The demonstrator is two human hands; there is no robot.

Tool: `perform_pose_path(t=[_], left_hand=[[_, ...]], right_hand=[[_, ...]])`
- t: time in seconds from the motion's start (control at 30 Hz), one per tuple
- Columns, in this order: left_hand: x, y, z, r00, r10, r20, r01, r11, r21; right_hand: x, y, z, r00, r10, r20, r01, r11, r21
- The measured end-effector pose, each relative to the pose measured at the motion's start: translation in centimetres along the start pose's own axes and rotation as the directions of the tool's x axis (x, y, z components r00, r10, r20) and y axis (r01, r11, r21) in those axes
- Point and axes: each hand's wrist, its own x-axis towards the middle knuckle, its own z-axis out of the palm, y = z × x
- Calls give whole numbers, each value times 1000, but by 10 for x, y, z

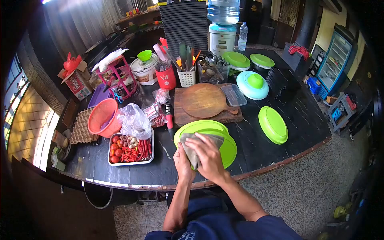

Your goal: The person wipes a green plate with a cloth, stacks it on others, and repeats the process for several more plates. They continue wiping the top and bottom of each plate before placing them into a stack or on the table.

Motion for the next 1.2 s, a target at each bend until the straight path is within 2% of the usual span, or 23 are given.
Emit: perform_pose_path(t=[0.1,0.17,0.23,0.3,0.43,0.5,0.57,0.67,0.7,0.77,0.87,0.97,1.03,1.1,1.2], left_hand=[[2,3,0,1000,1,9,-1,998,-69],[7,3,-6,999,12,-52,-15,998,-67],[9,13,-8,990,-54,-132,47,997,-59],[11,21,-5,987,-59,-150,47,996,-79],[22,19,-20,987,36,-158,-59,988,-145],[22,21,-24,993,27,-119,-51,979,-196],[19,27,-21,994,18,-109,-42,974,-222],[15,32,-16,997,28,-65,-38,987,-156],[13,34,-14,999,30,-41,-34,993,-114],[10,34,-5,999,11,-47,-17,992,-126],[10,25,-6,998,5,-61,-12,993,-116],[9,26,-6,999,13,-35,-15,998,-67],[9,26,-6,1000,7,-2,-7,999,-43],[6,22,-7,999,-42,-2,42,999,20],[1,14,0,998,-61,-22,61,998,20]], right_hand=[[-10,-8,3,999,-33,31,34,999,-17],[-19,-10,5,998,-45,48,46,999,-22],[-31,-7,9,986,-129,102,131,991,-19],[-41,-3,7,985,-138,107,142,989,-35],[-61,13,-1,973,-179,143,201,968,-153],[-73,30,1,989,-146,28,148,959,-240],[-71,39,-9,990,-105,-96,78,966,-245],[-62,53,-22,968,31,-250,-81,978,-193],[-57,53,-23,942,115,-316,-154,983,-102],[-51,60,-21,894,205,-398,-227,974,-9],[-32,55,-24,849,267,-456,-283,958,34],[-16,54,-29,886,240,-396,-266,964,-10],[-4,42,-32,926,240,-292,-257,966,-21],[5,31,-33,964,186,-192,-190,982,-5],[5,16,-15,993,100,-60,-100,995,0]])
